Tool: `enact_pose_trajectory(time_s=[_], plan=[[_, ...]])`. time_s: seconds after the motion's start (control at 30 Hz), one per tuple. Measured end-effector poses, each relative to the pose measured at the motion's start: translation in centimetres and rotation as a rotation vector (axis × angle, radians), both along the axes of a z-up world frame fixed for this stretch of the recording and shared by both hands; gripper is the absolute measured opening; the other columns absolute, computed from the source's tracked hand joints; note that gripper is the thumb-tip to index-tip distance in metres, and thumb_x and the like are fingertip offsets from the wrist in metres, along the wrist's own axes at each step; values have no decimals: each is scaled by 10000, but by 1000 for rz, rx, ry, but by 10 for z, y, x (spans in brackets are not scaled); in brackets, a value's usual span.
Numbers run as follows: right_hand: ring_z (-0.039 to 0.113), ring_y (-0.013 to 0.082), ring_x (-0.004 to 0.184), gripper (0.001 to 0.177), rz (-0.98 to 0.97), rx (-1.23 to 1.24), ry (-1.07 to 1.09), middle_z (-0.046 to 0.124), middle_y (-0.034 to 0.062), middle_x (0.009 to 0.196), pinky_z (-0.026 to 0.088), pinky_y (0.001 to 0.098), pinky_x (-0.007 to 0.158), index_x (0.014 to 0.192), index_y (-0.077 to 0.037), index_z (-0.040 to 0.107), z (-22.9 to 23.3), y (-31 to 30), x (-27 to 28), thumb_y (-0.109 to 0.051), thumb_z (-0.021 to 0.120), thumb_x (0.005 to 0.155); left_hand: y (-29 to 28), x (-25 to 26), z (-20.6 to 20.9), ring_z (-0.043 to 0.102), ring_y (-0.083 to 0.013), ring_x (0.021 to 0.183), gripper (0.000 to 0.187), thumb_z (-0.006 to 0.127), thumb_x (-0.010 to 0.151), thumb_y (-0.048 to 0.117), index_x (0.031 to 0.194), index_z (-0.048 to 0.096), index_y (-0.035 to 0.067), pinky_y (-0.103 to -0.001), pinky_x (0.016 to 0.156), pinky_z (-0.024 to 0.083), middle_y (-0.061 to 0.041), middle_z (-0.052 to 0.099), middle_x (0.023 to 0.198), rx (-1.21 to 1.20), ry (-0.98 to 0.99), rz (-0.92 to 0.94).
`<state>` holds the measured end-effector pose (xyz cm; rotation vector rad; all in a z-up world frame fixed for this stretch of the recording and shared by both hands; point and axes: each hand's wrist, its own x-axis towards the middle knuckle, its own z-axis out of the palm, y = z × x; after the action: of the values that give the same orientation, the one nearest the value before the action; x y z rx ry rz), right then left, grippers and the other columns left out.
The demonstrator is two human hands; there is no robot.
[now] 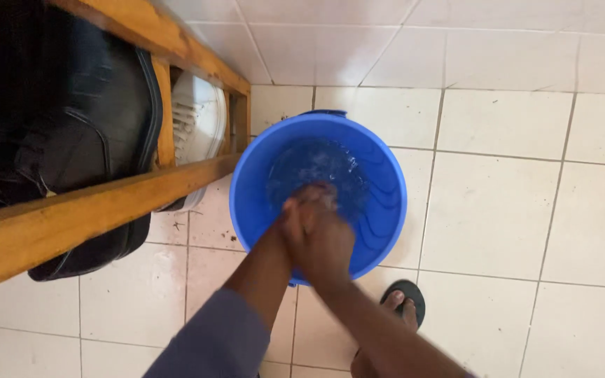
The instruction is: The person wipes several shoes with a cloth, dipping the cloth in a blue bucket of water between shoes. They clean a black sneaker, a black boot, and a white sneaker with red accents, then place each shoe back on the wooden shoe rack.
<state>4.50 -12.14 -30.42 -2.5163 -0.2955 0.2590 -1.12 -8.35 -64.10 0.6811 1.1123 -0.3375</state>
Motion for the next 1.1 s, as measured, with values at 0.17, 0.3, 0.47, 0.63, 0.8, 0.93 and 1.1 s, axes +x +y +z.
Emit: enact_pose_trajectory(time_s=[0.17, 0.3, 0.47, 0.63, 0.8, 0.93, 1.1], plan=[[765, 389, 921, 271, -249, 51, 361, 790, 156, 925, 601, 522, 757, 1071, -98, 782, -72, -24, 74, -281, 582, 1075, 29, 80, 289, 652, -302, 1016, 409, 520, 1013, 230, 1316, 655, -9, -429, 836, 527, -186, 706, 1191, 39, 220, -116], [751, 398, 928, 422, -217, 92, 421, 773, 191, 930, 577, 545, 776, 1021, -71, 735, -96, -23, 82, -374, 475, 1157, 55, 74, 177, 652, -333, 1251, 522, 722, 897, 428, 1346, 676, 167, -577, 1013, 554, -94, 692, 1328, 135, 338, 35], [693, 470, 1198, 515, 105, -213, 467, 627, 290, 1325, 560, 574, 1017, 1397, 21, 597, -188, -51, 52, -91, 699, 905, 66, 75, 215, 366, -399, 1499, 768, 683, 919, 297, 1626, 402, 397, -596, 1185, 323, -68, 372, 1671, 143, 163, -110], [723, 338, 1051, 362, 29, -76, 713, 754, 198, 1171, 542, 455, 937, 1268, -17, 733, -144, -32, 29, -137, 632, 942, 42, 50, 219, 191, -355, 1631, 765, 480, 1037, 349, 1738, 200, 227, -488, 1288, 244, -142, 214, 1780, 233, -74, -195], [729, 488, 1023, 349, -43, 269, 800, 768, 230, 1029, 553, 626, 826, 1113, -41, 714, 3, -27, 10, -314, 515, 1029, 45, 58, 252, 703, -471, 1150, 537, 657, 965, 376, 1415, 650, 82, -611, 1029, 496, -245, 781, 1133, 67, 187, -288], [784, 352, 979, 112, -69, 410, 801, 804, 102, 942, 603, 464, 854, 1011, -186, 789, 47, -45, 13, -235, 713, 944, 50, 36, 224, 725, -488, 968, 392, 754, 839, 237, 1174, 771, 33, -633, 862, 556, -261, 777, 1041, -30, 262, -152], [713, 334, 1007, 409, -479, 507, 546, 717, 201, 1062, 545, 503, 851, 1253, -74, 632, 14, -61, 39, -219, 825, 923, 57, 30, 320, 705, -389, 1053, 398, 733, 951, 155, 1274, 637, -57, -547, 906, 598, -255, 680, 1155, -201, 222, 302]])
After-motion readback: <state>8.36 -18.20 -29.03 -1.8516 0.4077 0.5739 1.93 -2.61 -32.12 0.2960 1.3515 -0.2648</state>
